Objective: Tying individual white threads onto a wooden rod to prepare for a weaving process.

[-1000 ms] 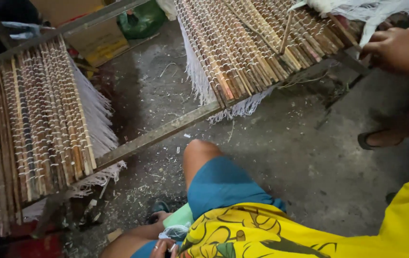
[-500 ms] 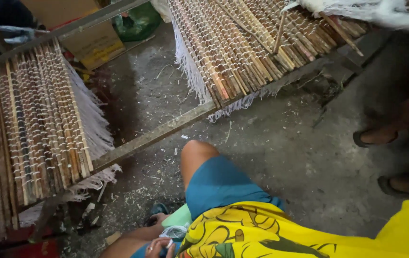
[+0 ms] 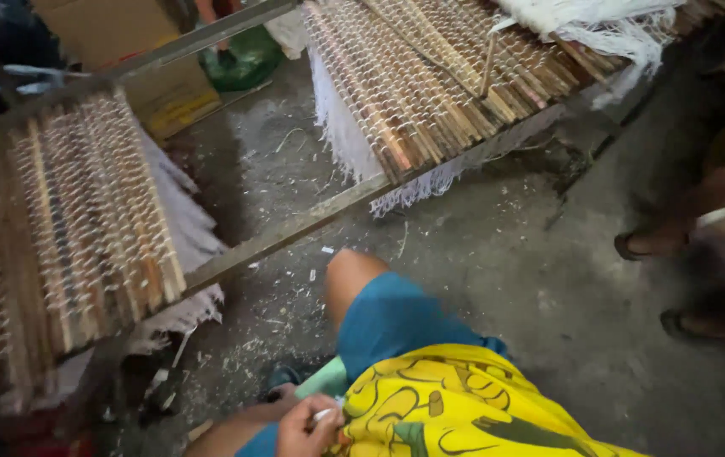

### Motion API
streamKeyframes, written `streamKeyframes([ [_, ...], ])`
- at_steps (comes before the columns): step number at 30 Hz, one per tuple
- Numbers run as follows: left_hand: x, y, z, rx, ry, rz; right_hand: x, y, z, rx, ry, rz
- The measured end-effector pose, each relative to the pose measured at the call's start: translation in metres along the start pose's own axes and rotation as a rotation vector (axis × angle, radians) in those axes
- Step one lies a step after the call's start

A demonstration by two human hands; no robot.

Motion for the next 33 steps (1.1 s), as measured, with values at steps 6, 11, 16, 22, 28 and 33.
streamKeyframes([
  [6, -0.031, -0.078, -0.021, 0.119, 0.205, -0.347, -0.147, 0.377, 0.059, -0.124, 0.455, 0.213],
  [11, -0.054, -0.138, -0.017, -0.092, 0.088, -0.679, -0.255, 0.608, 0.099, 0.28, 0.51, 1.05],
  [16, -0.049, -0.137, 0.006, -0.112, -0.032, -0.658, -0.305, 0.718, 0.138, 0.551, 0.513, 1.416],
  [22, -0.002, -0.014, 0.067, -0.601, -0.408, -0.459, -0.315, 0.81, 0.078, 0.482, 0.821, 1.482],
  [28, -0.009, 0.052, 0.077, -0.89, -0.532, -0.212, -0.316, 0.905, -0.003, 1.155, 1.467, 0.415],
  [33, -0.028, 0.046, 0.073, -0.913, -0.496, -0.252, -0.346, 0.978, -0.007, 1.31, 1.579, -0.057],
])
Point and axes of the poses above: each hand's wrist, its own x-axis towards the middle knuckle, its own z-axis out of the back of the hand, y = z × x, the point moved 10 cm from there along x, towards the middle knuckle, and after that the axes turned 6 degrees about -z, right-handed, at the moved point
